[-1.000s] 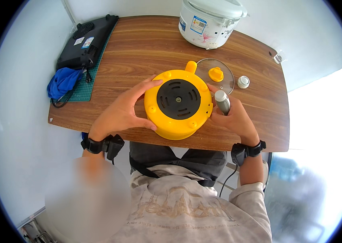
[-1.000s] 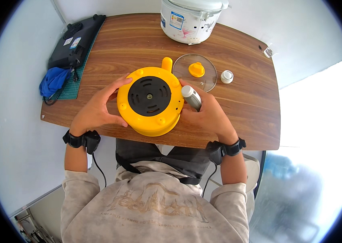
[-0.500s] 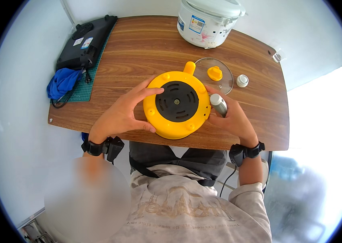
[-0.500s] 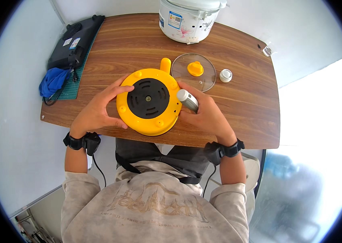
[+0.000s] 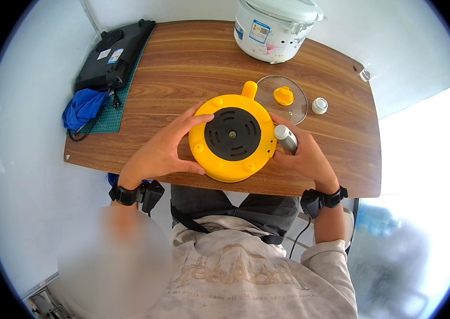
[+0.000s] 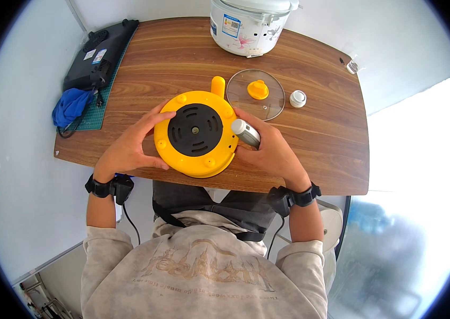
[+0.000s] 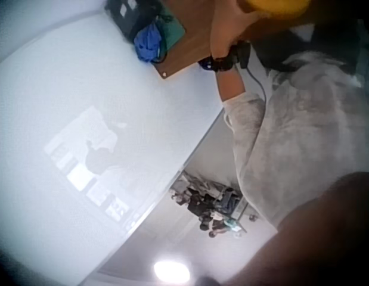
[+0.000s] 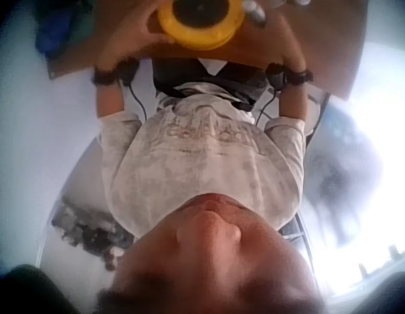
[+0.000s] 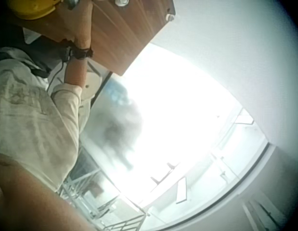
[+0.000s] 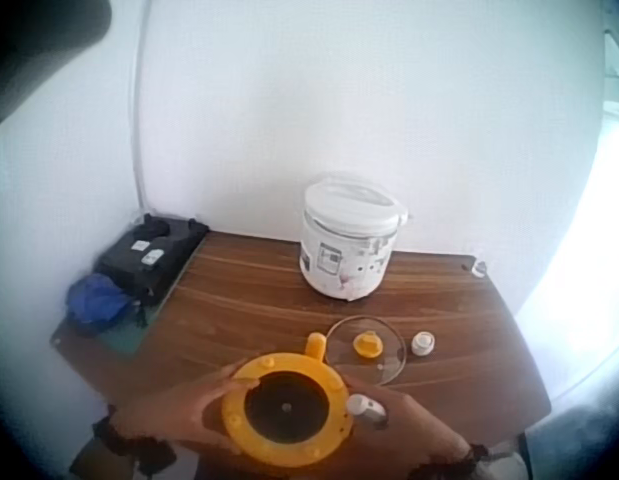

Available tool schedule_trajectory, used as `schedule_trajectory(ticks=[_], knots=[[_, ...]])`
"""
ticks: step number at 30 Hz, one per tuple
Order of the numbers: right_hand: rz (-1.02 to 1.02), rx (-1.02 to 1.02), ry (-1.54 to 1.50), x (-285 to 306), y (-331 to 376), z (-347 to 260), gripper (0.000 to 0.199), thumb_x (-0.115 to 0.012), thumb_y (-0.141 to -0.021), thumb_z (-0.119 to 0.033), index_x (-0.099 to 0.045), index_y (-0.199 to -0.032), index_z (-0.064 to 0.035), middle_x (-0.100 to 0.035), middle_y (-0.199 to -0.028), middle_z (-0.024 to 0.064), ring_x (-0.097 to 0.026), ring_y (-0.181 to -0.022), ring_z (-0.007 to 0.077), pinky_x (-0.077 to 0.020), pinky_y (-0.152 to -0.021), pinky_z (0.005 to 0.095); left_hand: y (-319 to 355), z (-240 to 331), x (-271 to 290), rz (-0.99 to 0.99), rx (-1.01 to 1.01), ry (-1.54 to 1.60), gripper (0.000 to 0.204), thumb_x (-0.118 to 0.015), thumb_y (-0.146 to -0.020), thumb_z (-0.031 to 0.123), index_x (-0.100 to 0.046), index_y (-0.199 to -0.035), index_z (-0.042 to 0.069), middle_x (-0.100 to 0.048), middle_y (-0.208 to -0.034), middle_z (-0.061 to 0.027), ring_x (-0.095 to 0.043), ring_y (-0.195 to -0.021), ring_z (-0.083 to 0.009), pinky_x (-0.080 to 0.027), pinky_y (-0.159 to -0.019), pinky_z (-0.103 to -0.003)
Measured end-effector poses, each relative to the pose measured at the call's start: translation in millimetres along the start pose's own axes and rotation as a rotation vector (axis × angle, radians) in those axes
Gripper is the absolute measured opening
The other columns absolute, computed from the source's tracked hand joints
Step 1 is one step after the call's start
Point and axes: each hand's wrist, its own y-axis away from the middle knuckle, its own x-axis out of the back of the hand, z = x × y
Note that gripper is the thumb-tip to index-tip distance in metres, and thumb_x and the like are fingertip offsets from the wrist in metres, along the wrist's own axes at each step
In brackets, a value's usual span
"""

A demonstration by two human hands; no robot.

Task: The person disassembles a yellow kettle by removing screws and a base cover, then reassembles it by placing the cover back and tightening the screws with a screwdriver.

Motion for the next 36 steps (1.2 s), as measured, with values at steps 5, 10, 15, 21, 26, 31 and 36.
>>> schedule_trajectory(ticks=[5, 10, 15, 21, 26, 31, 36], knots=[[0.024, 0.036, 0.009, 0.8, 0.8, 0.8, 0.072, -0.071, -0.081, -0.01, -0.05, -0.15, -0.0091, -0.068, -0.126, 0.0179, -0.067, -0.111, 0.0286, -0.0482, -0.101, 0.035, 2.5, 4.4, 7.0, -0.021, -0.023, 0.003, 0.101, -0.089, -0.068, 0.052, -0.042, -0.153, 0.023, -0.025, -0.168, -0.0123, -0.027, -0.153, -0.0359, -0.03, -0.123, -0.048], [0.104, -0.042, -0.046, 6.7, 4.3, -13.9, 0.058, -0.07, -0.085, -0.011, -0.053, -0.14, -0.0083, -0.068, -0.113, 0.0141, -0.066, -0.1, 0.0257, -0.0499, -0.094, 0.0342, -8.0, 19.7, 9.1, 0.162, -0.147, -0.042, 0.05, -0.079, -0.087, 0.028, -0.063, -0.132, 0.015, -0.045, -0.155, -0.0133, -0.04, -0.145, -0.035, -0.039, -0.116, -0.043], [0.193, -0.068, -0.016, 11.3, 6.4, -22.4, 0.042, -0.071, -0.088, -0.011, -0.053, -0.125, -0.0075, -0.067, -0.106, 0.0116, -0.064, -0.094, 0.0225, -0.0504, -0.089, 0.0342, -22.1, 38.9, 8.9, 0.105, -0.307, -0.278, 0.018, -0.074, -0.09, 0.012, -0.075, -0.108, 0.01, -0.059, -0.136, -0.0108, -0.05, -0.133, -0.0328, -0.045, -0.109, -0.041], [0.167, -0.019, -0.059, 12.5, 9.5, -29.2, 0.041, -0.073, -0.089, -0.013, -0.053, -0.124, -0.0073, -0.066, -0.106, 0.0113, -0.063, -0.094, 0.0234, -0.0501, -0.089, 0.0353, -25.2, 40.0, 6.0, 0.106, -0.439, -0.403, 0.022, -0.075, -0.087, 0.011, -0.077, -0.109, 0.013, -0.06, -0.131, -0.0107, -0.05, -0.131, -0.0333, -0.047, -0.108, -0.041], [0.167, -0.023, -0.032, 10.6, 9.1, -25.0, 0.04, -0.072, -0.089, -0.013, -0.053, -0.124, -0.0072, -0.066, -0.106, 0.0116, -0.064, -0.095, 0.0233, -0.0502, -0.089, 0.0351, -25.6, 40.9, 3.2, 0.111, -0.421, -0.403, 0.026, -0.073, -0.087, 0.009, -0.076, -0.113, 0.014, -0.058, -0.132, -0.0117, -0.05, -0.131, -0.0327, -0.048, -0.107, -0.04], [0.153, 0.005, -0.03, 9.4, 8.7, -22.5, 0.041, -0.071, -0.089, -0.013, -0.053, -0.125, -0.0074, -0.067, -0.106, 0.012, -0.064, -0.095, 0.0237, -0.0505, -0.089, 0.0351, -25.0, 40.0, -0.1, 0.139, -0.439, -0.465, 0.028, -0.072, -0.088, 0.009, -0.075, -0.115, 0.015, -0.058, -0.131, -0.0119, -0.051, -0.129, -0.032, -0.049, -0.106, -0.039], [0.149, 0.005, -0.015, 9.6, 8.8, -23.7, 0.041, -0.071, -0.09, -0.013, -0.052, -0.126, -0.0074, -0.067, -0.106, 0.012, -0.064, -0.094, 0.0226, -0.0505, -0.088, 0.0345, -24.7, 41.0, -1.2, 0.165, -0.448, -0.504, 0.025, -0.074, -0.088, 0.012, -0.076, -0.113, 0.015, -0.062, -0.125, -0.0106, -0.054, -0.124, -0.0307, -0.05, -0.102, -0.039]])
